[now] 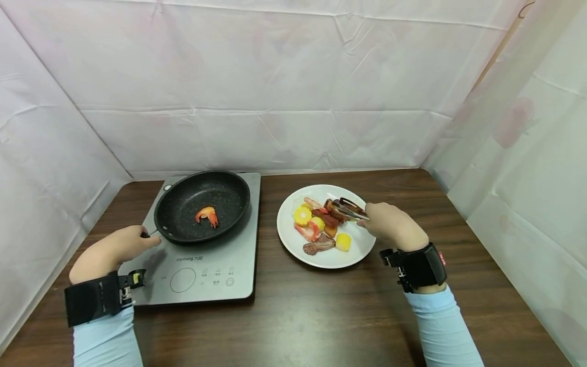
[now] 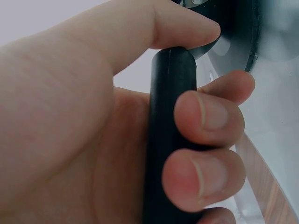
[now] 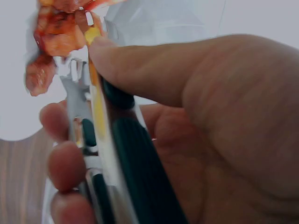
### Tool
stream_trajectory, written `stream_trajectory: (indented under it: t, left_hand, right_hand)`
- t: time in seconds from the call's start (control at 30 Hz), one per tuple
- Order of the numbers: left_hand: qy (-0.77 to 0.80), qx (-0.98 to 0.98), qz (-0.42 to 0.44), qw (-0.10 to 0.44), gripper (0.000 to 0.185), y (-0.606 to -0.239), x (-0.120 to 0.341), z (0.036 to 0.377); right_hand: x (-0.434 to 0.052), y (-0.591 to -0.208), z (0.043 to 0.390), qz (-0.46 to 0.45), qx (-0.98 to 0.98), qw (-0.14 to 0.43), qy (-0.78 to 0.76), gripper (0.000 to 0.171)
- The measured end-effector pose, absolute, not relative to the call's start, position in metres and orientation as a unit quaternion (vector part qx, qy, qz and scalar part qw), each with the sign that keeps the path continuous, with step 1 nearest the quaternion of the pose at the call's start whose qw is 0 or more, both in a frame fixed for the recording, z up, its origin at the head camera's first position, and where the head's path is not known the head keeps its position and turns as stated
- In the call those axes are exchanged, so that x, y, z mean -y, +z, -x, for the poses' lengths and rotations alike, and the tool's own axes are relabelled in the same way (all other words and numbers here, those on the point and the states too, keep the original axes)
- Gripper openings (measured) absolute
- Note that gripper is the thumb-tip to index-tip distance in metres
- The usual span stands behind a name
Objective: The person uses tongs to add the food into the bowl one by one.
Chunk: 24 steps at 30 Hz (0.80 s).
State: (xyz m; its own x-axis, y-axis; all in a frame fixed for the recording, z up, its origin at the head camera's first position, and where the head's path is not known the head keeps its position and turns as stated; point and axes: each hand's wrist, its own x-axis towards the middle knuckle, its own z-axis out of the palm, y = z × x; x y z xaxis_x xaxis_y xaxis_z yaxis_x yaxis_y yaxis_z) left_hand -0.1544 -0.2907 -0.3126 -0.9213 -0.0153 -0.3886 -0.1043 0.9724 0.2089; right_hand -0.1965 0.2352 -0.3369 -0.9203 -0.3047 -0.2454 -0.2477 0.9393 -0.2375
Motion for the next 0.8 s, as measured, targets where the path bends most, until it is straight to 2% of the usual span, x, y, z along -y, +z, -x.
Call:
stream_trajectory:
  t: [0.23, 0.47, 0.8]
  left_hand:
    - [0.115, -0.974, 0.033, 0.192, 0.067, -0.3122, 0.2885, 0.1530]
    - [0.120, -0.973, 0.042, 0.193, 0.066, -0.3101, 0.2861, 0.1523]
    - [0.122, -0.973, 0.040, 0.193, 0.061, -0.3087, 0.2864, 0.1522]
  right_hand:
    - [-0.2319, -0.3393, 0.1982, 0.172, -0.978, 0.084, -0.079, 0.029]
    - [-0.2343, -0.3415, 0.2002, 0.173, -0.978, 0.071, -0.089, 0.024]
    - [-0.2356, -0.3407, 0.1989, 0.172, -0.980, 0.052, -0.082, 0.029]
